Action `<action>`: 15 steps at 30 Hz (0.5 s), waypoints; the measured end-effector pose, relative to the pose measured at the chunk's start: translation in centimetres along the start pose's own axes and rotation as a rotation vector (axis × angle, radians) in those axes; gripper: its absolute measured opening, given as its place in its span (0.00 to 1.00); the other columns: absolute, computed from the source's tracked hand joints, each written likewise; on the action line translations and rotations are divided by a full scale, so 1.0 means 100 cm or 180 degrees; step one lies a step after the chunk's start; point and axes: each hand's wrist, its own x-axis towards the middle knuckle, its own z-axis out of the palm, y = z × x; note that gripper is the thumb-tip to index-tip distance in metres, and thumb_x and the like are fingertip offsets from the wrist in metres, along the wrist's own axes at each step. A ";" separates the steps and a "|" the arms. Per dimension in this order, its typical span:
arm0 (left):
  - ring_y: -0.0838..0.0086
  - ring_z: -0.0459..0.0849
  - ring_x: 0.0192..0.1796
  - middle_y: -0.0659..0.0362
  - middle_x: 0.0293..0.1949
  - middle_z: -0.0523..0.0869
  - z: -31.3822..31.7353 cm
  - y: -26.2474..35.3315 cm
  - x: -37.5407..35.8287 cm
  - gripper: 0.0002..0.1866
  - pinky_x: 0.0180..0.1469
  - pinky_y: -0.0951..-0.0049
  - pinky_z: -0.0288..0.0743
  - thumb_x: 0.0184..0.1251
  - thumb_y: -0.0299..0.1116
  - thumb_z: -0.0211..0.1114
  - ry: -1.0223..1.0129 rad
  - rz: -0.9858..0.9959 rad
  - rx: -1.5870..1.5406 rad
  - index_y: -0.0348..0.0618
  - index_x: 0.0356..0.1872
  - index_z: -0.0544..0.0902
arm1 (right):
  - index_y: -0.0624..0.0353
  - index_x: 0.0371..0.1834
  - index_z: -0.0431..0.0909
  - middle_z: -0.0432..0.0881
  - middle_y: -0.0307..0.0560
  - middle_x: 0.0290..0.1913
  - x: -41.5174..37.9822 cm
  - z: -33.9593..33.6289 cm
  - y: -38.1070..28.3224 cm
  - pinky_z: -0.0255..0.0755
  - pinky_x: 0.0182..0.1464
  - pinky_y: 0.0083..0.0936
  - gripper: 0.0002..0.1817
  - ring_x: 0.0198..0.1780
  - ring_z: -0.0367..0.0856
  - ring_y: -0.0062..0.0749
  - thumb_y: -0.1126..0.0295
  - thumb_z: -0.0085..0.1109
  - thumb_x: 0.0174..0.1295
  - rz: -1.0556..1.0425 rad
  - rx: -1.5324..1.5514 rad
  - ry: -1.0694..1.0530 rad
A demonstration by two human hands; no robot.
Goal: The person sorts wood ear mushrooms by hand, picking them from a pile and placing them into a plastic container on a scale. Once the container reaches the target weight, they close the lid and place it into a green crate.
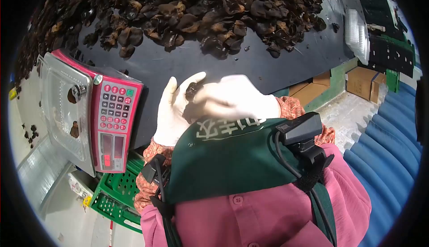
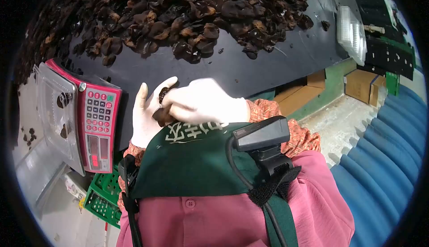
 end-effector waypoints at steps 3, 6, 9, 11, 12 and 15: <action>0.53 0.76 0.67 0.41 0.64 0.77 0.004 0.002 -0.001 0.35 0.70 0.52 0.69 0.78 0.57 0.50 -0.0065 -0.0133 -0.0241 0.34 0.69 0.71 | 0.50 0.49 0.84 0.87 0.46 0.36 0.004 0.001 -0.005 0.80 0.36 0.33 0.15 0.33 0.85 0.45 0.69 0.66 0.59 -0.0423 0.0459 -0.0039; 0.53 0.81 0.60 0.47 0.61 0.81 -0.002 -0.005 0.005 0.29 0.66 0.54 0.74 0.79 0.51 0.51 0.0322 0.0051 -0.0147 0.37 0.66 0.75 | 0.56 0.53 0.84 0.88 0.49 0.38 0.007 -0.017 -0.007 0.81 0.39 0.31 0.16 0.34 0.87 0.41 0.71 0.67 0.61 0.0069 0.0425 0.0152; 0.53 0.83 0.57 0.47 0.61 0.81 -0.019 -0.002 0.004 0.27 0.60 0.50 0.78 0.79 0.49 0.51 -0.0355 -0.0261 -0.0292 0.39 0.67 0.75 | 0.54 0.52 0.83 0.85 0.43 0.29 0.016 -0.026 0.006 0.76 0.32 0.29 0.15 0.24 0.83 0.33 0.67 0.67 0.63 0.1243 -0.0687 0.1052; 0.53 0.83 0.57 0.45 0.62 0.81 -0.017 -0.002 0.005 0.27 0.59 0.51 0.78 0.79 0.48 0.50 -0.0184 -0.0160 0.0016 0.39 0.68 0.74 | 0.52 0.48 0.83 0.82 0.39 0.24 0.018 -0.020 0.032 0.74 0.31 0.29 0.13 0.22 0.80 0.35 0.66 0.67 0.61 0.0674 -0.1917 0.1131; 0.53 0.83 0.57 0.45 0.62 0.80 -0.017 -0.001 0.005 0.27 0.59 0.52 0.78 0.79 0.48 0.50 -0.0100 -0.0113 0.0174 0.39 0.69 0.73 | 0.52 0.45 0.82 0.83 0.42 0.24 0.018 -0.015 0.038 0.75 0.32 0.32 0.10 0.25 0.82 0.38 0.66 0.66 0.61 0.0642 -0.1914 0.1058; 0.55 0.82 0.58 0.45 0.63 0.80 -0.009 -0.002 0.003 0.28 0.56 0.55 0.80 0.79 0.47 0.49 -0.0202 -0.0079 0.0058 0.40 0.71 0.70 | 0.53 0.39 0.79 0.82 0.43 0.22 0.013 -0.012 0.031 0.74 0.29 0.35 0.07 0.25 0.83 0.41 0.66 0.65 0.61 0.0581 -0.1491 0.1072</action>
